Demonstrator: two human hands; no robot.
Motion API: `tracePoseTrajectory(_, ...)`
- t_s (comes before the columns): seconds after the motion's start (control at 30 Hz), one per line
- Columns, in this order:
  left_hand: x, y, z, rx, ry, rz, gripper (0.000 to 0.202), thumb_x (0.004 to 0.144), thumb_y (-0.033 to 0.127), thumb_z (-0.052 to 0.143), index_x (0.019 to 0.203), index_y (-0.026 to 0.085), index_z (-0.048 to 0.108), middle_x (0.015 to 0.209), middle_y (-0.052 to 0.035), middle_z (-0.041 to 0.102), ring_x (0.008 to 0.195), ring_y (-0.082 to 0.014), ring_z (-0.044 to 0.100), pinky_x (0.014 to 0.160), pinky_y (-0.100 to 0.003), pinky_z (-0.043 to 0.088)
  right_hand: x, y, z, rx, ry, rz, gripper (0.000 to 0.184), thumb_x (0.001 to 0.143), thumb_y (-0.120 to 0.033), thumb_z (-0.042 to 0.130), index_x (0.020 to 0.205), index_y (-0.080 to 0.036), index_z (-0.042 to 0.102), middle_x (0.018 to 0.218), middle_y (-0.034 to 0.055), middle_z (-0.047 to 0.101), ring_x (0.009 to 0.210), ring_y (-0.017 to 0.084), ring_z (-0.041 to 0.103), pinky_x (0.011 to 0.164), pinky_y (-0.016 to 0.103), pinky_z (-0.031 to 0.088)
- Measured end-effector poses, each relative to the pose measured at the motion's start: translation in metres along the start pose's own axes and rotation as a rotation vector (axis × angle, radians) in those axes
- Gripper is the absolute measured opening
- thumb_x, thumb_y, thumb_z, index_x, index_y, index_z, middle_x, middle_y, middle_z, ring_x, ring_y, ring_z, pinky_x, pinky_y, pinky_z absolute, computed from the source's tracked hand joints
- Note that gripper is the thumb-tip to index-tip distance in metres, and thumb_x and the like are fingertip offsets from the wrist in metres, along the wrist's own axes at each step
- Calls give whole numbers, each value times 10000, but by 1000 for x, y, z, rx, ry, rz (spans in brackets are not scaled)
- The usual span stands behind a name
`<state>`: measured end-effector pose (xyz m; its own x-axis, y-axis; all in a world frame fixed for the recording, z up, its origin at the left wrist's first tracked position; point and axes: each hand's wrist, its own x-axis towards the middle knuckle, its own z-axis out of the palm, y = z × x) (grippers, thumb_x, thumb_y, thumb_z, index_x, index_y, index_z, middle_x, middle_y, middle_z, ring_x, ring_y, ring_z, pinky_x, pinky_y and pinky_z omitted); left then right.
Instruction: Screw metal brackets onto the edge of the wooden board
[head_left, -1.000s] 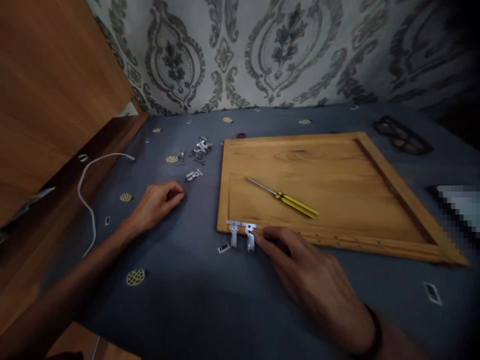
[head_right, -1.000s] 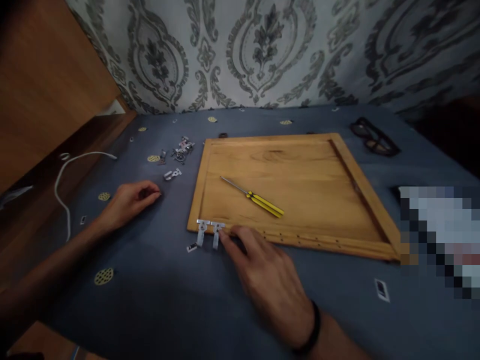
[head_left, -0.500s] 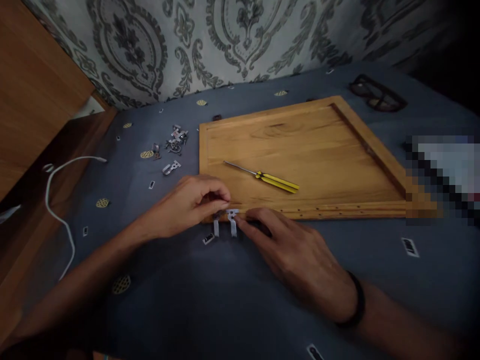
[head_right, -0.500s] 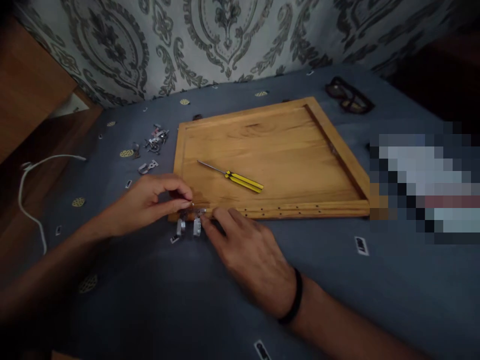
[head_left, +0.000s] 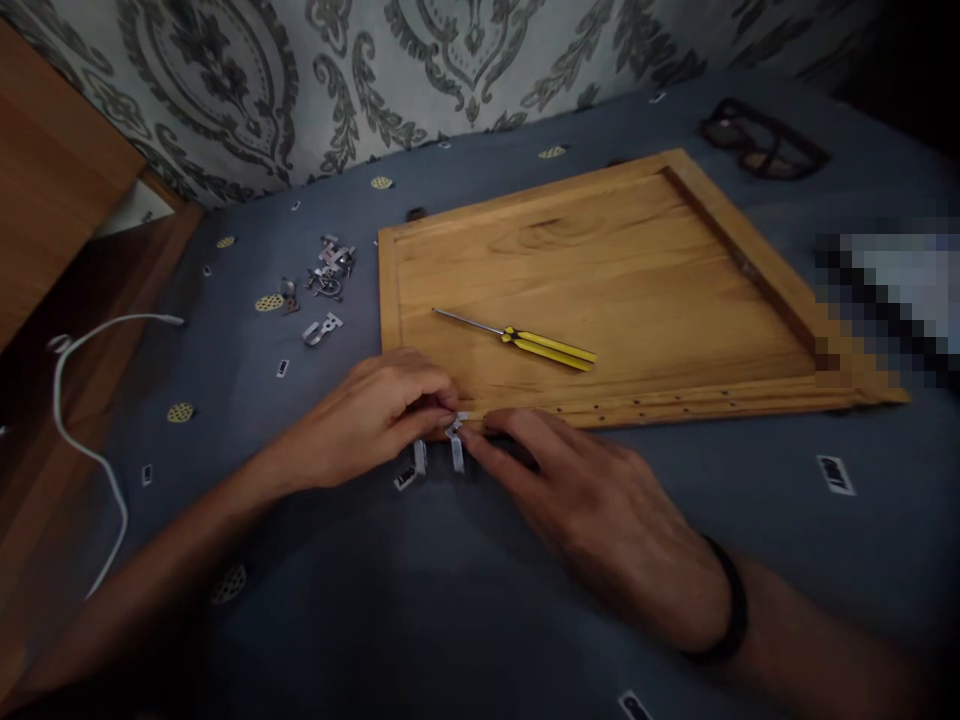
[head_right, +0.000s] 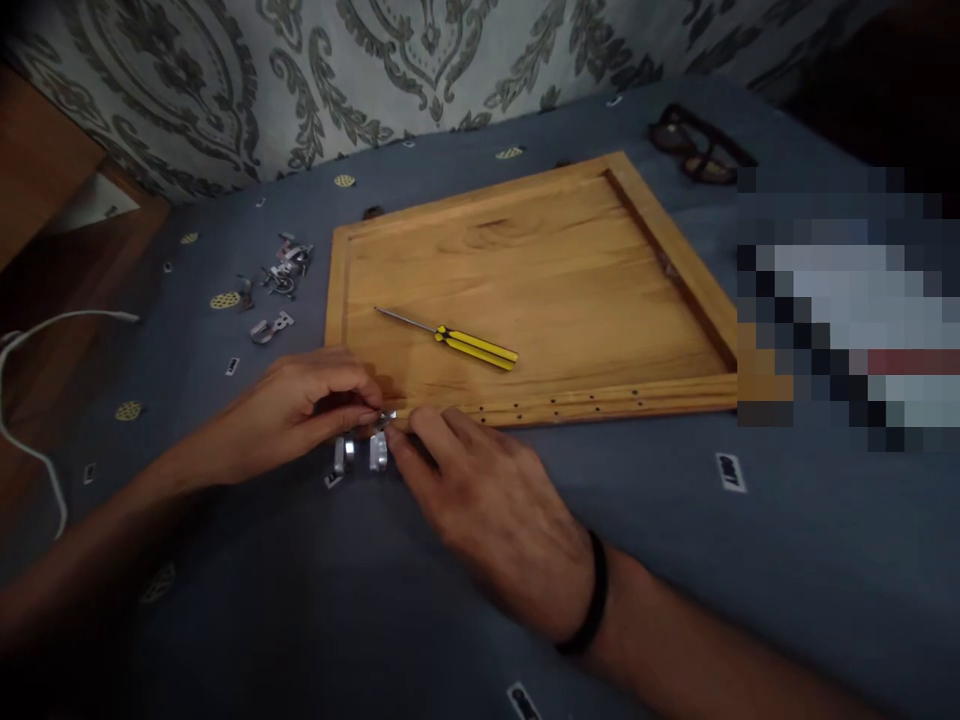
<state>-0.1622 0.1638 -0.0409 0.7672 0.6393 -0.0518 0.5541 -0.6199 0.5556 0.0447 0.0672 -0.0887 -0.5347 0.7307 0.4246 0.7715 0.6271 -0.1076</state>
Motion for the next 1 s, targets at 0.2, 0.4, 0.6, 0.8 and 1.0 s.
tracePoseTrajectory(0.2,-1,0,0,12,-23,-10,100,948,224,608,867,221,667,855,-1,679,843,-182,644,776,-289,476,2,0,-1,4,6,9,384,1043,-102,293,1146,-164,658,1013,72,705,810,170,648,662,271,512)
tracePoseTrajectory(0.4,-2,1,-2,47,-25,42,119,978,200,595,872,205,649,863,3,668,860,-174,637,776,-279,446,0,-1,-1,13,13,3,369,1035,-87,322,1129,-144,675,1002,82,699,806,173,648,666,284,508)
tracePoseTrajectory(0.6,-1,5,-5,156,-56,116,172,1020,180,537,867,165,616,845,-11,636,856,-178,588,761,-289,406,2,-2,0,12,37,17,365,1044,-95,315,1116,-142,670,962,69,691,793,174,645,650,283,488)
tracePoseTrajectory(0.8,-2,6,-5,206,-64,129,205,1024,165,514,826,167,570,833,-10,610,828,-180,557,743,-299,386,2,-1,0,21,13,6,370,1050,-109,315,1123,-137,676,987,82,698,804,179,648,654,292,500)
tracePoseTrajectory(1.0,-1,8,-8,239,-96,125,196,1021,173,509,833,168,564,837,-15,604,813,-181,552,739,-305,385,1,-1,2,13,7,11,354,1036,-89,339,1118,-140,679,984,81,694,815,177,642,668,282,496)
